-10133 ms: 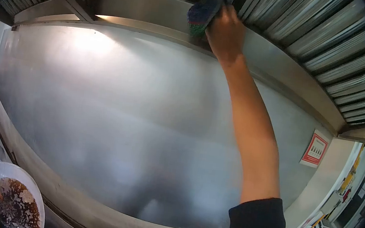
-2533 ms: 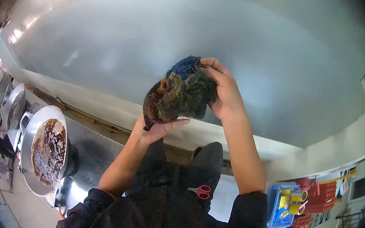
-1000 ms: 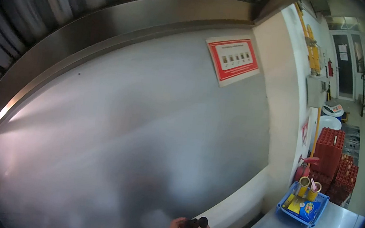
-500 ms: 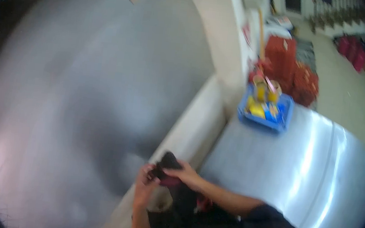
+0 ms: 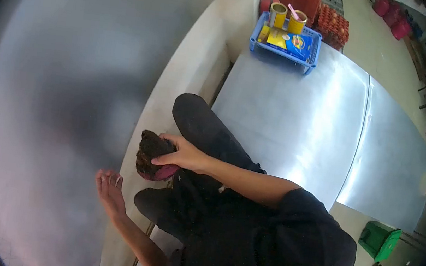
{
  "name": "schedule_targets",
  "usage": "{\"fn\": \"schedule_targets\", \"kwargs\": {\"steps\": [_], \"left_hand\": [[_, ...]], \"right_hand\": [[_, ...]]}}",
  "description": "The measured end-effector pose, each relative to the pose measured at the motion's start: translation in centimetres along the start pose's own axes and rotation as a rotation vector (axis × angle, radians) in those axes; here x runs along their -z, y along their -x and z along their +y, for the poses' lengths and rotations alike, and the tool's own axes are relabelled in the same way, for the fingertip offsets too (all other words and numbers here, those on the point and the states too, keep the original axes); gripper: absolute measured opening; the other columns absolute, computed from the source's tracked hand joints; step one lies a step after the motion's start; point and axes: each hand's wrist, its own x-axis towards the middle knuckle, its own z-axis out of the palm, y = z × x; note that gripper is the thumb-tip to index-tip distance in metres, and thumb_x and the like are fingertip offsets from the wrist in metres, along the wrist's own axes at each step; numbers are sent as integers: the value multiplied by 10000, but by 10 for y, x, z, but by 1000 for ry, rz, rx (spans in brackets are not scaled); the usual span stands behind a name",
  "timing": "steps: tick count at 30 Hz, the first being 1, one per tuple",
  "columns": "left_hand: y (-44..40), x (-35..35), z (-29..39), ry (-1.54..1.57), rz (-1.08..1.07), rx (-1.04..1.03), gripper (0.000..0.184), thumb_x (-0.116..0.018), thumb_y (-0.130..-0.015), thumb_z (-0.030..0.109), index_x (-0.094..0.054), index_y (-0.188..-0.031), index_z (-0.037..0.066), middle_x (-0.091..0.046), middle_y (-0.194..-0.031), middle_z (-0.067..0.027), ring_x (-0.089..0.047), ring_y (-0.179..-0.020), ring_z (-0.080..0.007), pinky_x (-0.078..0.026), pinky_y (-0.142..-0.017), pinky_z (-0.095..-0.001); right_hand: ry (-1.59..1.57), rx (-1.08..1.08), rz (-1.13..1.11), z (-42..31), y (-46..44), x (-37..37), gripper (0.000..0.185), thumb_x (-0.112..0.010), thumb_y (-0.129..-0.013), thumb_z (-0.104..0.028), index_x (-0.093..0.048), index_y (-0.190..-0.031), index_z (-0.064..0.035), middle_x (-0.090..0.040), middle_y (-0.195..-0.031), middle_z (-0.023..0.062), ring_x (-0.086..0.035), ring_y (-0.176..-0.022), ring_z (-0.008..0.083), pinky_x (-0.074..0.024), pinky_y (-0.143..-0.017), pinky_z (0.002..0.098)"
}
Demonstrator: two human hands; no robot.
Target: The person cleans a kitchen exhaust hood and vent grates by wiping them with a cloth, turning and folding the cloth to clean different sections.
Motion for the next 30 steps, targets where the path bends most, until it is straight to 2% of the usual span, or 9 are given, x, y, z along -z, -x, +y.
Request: {"fn": "schedule_targets", "kwargs": {"steps": [4, 7, 11, 15, 17, 19, 23, 28, 30], "left_hand": [[-37, -36, -10, -38, 54, 1, 296, -586, -1003, 153, -523, -1284, 87, -597, -1163, -104, -597, -1000, -210, -483, -906, -376], [-53, -43, -11, -144, 200, -1, 248, -583, -1000, 134, -543, -1235, 64, -612, -1093, -101, -627, -953, -203, -512, -872, -355], [-46, -35, 10, -247, 478, 41, 201, -578, -992, 111, -574, -1184, 52, -619, -1069, -86, -628, -957, -187, -507, -880, -342], [-103, -83, 102, -557, 65, 51, 220, -593, -982, 114, -595, -1189, 40, -623, -1095, -73, -621, -1022, -187, -503, -908, -352], [-157, -116, 147, -744, -272, 19, 289, -632, -965, 151, -598, -1230, 42, -626, -1136, -89, -620, -1087, -208, -504, -955, -379], [-169, -146, 164, -875, -462, -175, 321, -656, -962, 237, -615, -1221, 53, -640, -1182, -111, -636, -1109, -242, -508, -967, -396], [-146, -168, 91, -458, -497, -495, 329, -710, -911, 258, -625, -1119, 17, -670, -1101, -149, -673, -974, -275, -549, -835, -394], [-73, -132, -12, -519, -323, -218, 267, -669, -915, 193, -621, -1115, 23, -672, -1014, -149, -679, -867, -255, -540, -762, -387], [-55, -104, -38, -490, -278, -148, 262, -665, -917, 193, -619, -1115, 28, -675, -991, -142, -674, -862, -246, -533, -756, -384]], "right_hand": [[178, 91, 319, -44, -1, 67, 878, -891, -725, -263, -456, -1404, 87, -552, -1360, 203, -462, -1327, 285, -359, -1123, 363], [131, 117, 521, -100, -45, 129, 772, -851, -752, -78, -445, -1396, 51, -592, -1301, 194, -631, -1143, 282, -520, -989, 391], [222, 335, 147, -193, -148, 164, 475, -697, -826, 11, -590, -1287, -30, -642, -1221, 157, -635, -1120, 270, -500, -996, 399], [376, 174, 499, -230, -163, 148, 596, -765, -833, -129, -502, -1354, -12, -615, -1232, 123, -608, -1127, 243, -522, -955, 400], [93, 367, 219, -196, -165, 154, 643, -764, -839, -189, -474, -1390, -30, -580, -1281, 120, -584, -1174, 247, -503, -985, 411], [-14, 229, 322, -158, -147, 153, 609, -711, -876, -158, -456, -1417, -48, -558, -1320, 123, -583, -1180, 264, -487, -1018, 415], [223, 100, 240, -106, -120, 181, 563, -638, -944, -180, -432, -1444, -24, -522, -1404, 164, -557, -1249, 277, -471, -1050, 402], [685, 136, 411, -90, -70, 192, 530, -666, -946, -238, -501, -1401, -22, -581, -1352, 156, -595, -1197, 236, -455, -1053, 363], [407, 102, 514, -87, -51, 198, 533, -666, -946, -251, -508, -1389, -1, -535, -1391, 175, -561, -1240, 271, -463, -1058, 383]]}}
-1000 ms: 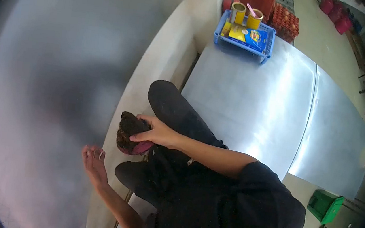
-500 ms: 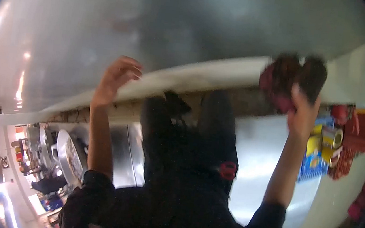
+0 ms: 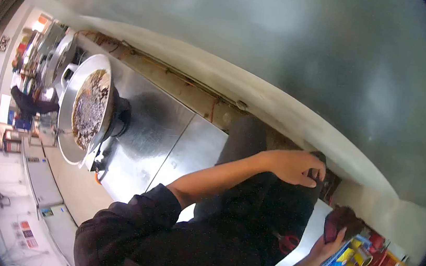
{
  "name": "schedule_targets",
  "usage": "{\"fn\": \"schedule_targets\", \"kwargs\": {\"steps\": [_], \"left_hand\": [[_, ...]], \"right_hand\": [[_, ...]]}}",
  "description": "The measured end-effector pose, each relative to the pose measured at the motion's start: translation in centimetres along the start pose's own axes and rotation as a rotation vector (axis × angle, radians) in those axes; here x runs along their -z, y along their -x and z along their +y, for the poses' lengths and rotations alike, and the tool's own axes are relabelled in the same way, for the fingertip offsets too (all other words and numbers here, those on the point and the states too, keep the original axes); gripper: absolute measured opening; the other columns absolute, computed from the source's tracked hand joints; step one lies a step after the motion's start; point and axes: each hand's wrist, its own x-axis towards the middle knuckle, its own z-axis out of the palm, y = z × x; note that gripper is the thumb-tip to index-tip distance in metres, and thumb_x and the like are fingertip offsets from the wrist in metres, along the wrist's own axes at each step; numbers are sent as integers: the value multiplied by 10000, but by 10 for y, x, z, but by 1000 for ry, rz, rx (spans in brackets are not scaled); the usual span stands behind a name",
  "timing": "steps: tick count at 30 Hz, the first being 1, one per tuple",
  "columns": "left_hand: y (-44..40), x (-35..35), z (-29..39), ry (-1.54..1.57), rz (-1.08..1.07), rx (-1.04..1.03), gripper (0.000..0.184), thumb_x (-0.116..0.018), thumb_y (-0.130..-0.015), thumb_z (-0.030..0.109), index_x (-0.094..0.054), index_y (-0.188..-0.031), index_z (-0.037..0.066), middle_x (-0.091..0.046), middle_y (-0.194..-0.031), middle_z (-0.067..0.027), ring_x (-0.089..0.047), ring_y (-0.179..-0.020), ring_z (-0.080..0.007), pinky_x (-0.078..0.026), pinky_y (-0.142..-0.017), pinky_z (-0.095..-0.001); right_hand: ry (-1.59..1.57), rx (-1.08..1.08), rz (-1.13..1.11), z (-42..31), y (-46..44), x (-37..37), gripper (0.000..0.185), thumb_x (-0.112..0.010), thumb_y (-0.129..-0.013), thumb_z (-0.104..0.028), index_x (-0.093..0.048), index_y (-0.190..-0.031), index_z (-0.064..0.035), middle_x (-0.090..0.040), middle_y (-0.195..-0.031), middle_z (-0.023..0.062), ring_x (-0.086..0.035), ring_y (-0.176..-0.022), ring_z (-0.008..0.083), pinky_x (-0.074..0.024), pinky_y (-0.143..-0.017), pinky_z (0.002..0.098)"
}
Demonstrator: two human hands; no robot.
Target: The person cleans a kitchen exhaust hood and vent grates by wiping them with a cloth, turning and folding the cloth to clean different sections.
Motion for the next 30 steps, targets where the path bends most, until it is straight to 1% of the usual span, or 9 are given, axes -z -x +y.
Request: {"fn": "schedule_targets", "kwargs": {"steps": [7, 11, 14, 17, 18, 21, 23, 27, 30], "left_hand": [[53, 13, -46, 333, 396, -31, 220, -648, -927, 186, -612, -1083, 35, -660, -937, -121, -627, -822, -212, -501, -758, -361], [29, 8, -60, 305, 531, 1, 185, -640, -923, 161, -606, -1051, 31, -649, -920, -108, -614, -829, -209, -496, -754, -351], [-4, -8, -67, 303, 605, -6, 172, -641, -922, 152, -606, -1038, 30, -637, -937, -97, -602, -867, -204, -492, -787, -358], [-42, -30, -78, 289, 590, 77, 185, -648, -928, 157, -606, -1061, 35, -640, -969, -93, -606, -917, -201, -494, -812, -357], [-50, -41, -79, 292, 577, 130, 192, -651, -930, 159, -606, -1071, 36, -643, -983, -92, -609, -937, -201, -496, -821, -356], [-63, -88, -119, 307, 704, 174, 237, -665, -936, 167, -602, -1120, 31, -657, -1029, -89, -620, -971, -187, -500, -858, -344], [-69, -112, -106, 265, 764, 254, 226, -666, -938, 156, -609, -1116, 30, -660, -1021, -68, -616, -957, -158, -503, -860, -336], [-142, -124, -73, 149, 520, 173, 148, -647, -962, 180, -631, -1002, 38, -641, -884, -25, -579, -865, -101, -503, -784, -301], [-204, -111, -80, 157, 87, 39, 281, -677, -936, 185, -608, -1144, 9, -662, -1071, -56, -618, -950, -161, -509, -877, -349]], "right_hand": [[-103, -61, -141, -24, -40, -69, 584, -555, -928, -88, -436, -1500, -94, -342, -1569, 112, -426, -1379, 276, -372, -1116, 408], [723, 673, -492, 2, -107, -67, 686, -609, -848, 109, -410, -1488, -36, -414, -1480, 183, -509, -1286, 308, -423, -1095, 417], [-116, -62, -431, -60, 1, -134, 628, -749, -872, -122, -449, -1414, -16, -580, -1290, 175, -590, -1183, 296, -508, -1027, 447], [104, 400, -659, -51, -63, -92, 668, -788, -812, -77, -484, -1403, -10, -567, -1316, 175, -581, -1197, 297, -493, -1038, 450], [90, -14, -507, -83, -76, -96, 606, -785, -800, -53, -546, -1355, -2, -586, -1307, 154, -580, -1192, 271, -494, -1024, 428], [-15, 72, -917, -92, -174, -79, 686, -606, -846, 104, -385, -1483, -26, -468, -1425, 186, -524, -1256, 341, -455, -1068, 446], [190, -127, -613, -141, -148, -111, 729, -650, -814, 74, -350, -1476, 14, -502, -1386, 195, -528, -1242, 352, -471, -1045, 462], [718, -44, -552, -172, -131, -92, 879, -813, -715, -36, -357, -1465, 4, -548, -1353, 154, -521, -1260, 287, -410, -1097, 426], [125, 110, -785, -135, -132, -61, 699, -798, -750, -20, -480, -1372, 17, -617, -1256, 136, -592, -1164, 261, -477, -1026, 408]]}}
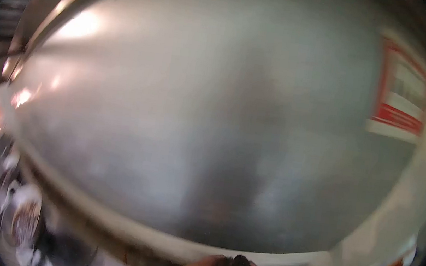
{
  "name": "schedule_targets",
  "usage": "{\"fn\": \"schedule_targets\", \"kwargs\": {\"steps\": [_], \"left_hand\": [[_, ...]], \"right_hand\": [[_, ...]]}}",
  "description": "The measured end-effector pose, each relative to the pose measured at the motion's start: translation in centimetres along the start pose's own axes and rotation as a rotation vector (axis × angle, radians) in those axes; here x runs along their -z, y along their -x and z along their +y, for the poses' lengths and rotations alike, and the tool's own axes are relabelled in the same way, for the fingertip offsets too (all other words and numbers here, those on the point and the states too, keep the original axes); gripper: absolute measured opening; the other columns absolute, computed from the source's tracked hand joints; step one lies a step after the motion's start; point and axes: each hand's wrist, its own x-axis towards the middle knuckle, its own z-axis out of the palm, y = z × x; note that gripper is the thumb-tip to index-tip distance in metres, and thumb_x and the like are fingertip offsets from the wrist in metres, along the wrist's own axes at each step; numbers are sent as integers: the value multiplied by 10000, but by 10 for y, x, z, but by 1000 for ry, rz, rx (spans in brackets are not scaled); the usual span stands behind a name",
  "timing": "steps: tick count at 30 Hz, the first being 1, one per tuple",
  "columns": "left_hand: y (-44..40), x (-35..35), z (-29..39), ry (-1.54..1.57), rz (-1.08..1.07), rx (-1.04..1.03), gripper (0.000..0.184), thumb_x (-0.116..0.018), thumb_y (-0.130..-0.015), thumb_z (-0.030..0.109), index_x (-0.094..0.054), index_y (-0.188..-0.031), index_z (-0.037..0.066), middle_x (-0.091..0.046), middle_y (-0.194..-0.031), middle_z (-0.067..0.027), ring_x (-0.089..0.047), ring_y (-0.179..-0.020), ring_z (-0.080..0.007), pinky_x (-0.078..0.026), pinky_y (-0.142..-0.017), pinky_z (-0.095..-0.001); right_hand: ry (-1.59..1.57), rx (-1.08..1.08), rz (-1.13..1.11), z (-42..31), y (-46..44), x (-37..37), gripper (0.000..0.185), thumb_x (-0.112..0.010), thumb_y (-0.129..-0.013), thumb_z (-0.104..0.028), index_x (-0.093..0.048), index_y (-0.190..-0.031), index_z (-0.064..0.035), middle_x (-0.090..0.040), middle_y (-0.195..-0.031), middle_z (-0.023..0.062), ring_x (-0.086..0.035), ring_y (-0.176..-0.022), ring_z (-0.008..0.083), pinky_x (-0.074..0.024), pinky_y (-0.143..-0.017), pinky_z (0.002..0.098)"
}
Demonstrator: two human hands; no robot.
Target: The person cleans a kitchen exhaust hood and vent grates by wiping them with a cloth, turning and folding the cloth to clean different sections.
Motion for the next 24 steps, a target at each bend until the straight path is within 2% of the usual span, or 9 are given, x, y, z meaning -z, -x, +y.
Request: {"fn": "schedule_targets", "kwargs": {"steps": [3, 4, 7, 8, 9, 11, 13, 19, 24], "left_hand": [[-25, -28, -10, -202, 58, -454, 120, -618, -869, 54, -641, -985, 36, -656, -976, -142, -621, -950, -279, -514, -795, -405], [-27, -30, -13, -207, -10, -227, 146, -598, -897, 60, -655, -1032, 54, -657, -1024, -101, -617, -959, -202, -526, -784, -367], [-8, -53, 29, -273, -91, 192, 181, -646, -888, 92, -659, -1064, 55, -659, -1048, -100, -621, -974, -201, -530, -812, -383], [14, -49, 19, -212, -90, 151, 206, -653, -890, 118, -655, -1087, 57, -660, -1055, -100, -624, -978, -206, -526, -825, -387], [30, -49, 14, -187, -72, 133, 208, -651, -893, 123, -653, -1090, 58, -660, -1055, -101, -624, -978, -207, -525, -827, -387], [55, -43, 4, -176, -5, 116, 211, -646, -899, 132, -650, -1096, 60, -660, -1054, -101, -623, -979, -210, -523, -832, -388], [74, -38, -5, -183, 65, 107, 214, -641, -904, 142, -647, -1102, 61, -660, -1053, -101, -623, -981, -212, -521, -836, -388], [102, -37, -8, -218, 206, 105, 225, -625, -920, 171, -639, -1119, 66, -659, -1050, -102, -623, -984, -219, -514, -849, -389], [106, -47, -10, -245, 224, 131, 236, -613, -934, 196, -632, -1133, 70, -658, -1048, -102, -623, -987, -225, -509, -861, -390]], "right_hand": [[-372, 54, 188, 31, 32, -4, 581, -801, -738, -7, -590, -1280, 7, -670, -1130, 106, -654, -990, 220, -550, -889, 370], [-439, 29, 255, 13, 44, -6, 554, -793, -744, -4, -599, -1263, 7, -672, -1115, 106, -655, -980, 221, -555, -873, 370], [-459, 45, 402, -29, 72, 0, 495, -789, -751, -16, -621, -1216, 7, -679, -1058, 114, -655, -955, 229, -567, -814, 379], [-323, 99, 454, -47, 85, -14, 430, -755, -822, -72, -621, -1221, 17, -682, -1065, 124, -653, -955, 254, -557, -833, 375], [-405, 217, 463, -46, 79, -8, 737, -807, -730, 7, -450, -1372, 47, -643, -1200, 129, -619, -1137, 251, -481, -1033, 403], [-454, 382, 313, -73, 74, -1, 660, -801, -747, 13, -498, -1332, 49, -641, -1200, 133, -623, -1132, 237, -509, -1001, 393], [-472, 450, 509, -107, 61, -9, 579, -785, -788, -6, -532, -1307, 43, -645, -1193, 123, -624, -1118, 220, -498, -1005, 378], [1, 890, 392, -307, 41, -14, 418, -740, -895, -181, -613, -1237, 23, -675, -1123, 60, -614, -1041, 137, -478, -949, 305], [193, 1459, 589, -515, 37, 2, 417, -753, -903, -225, -634, -1219, 19, -688, -1171, 92, -644, -1048, 153, -501, -939, 282]]}}
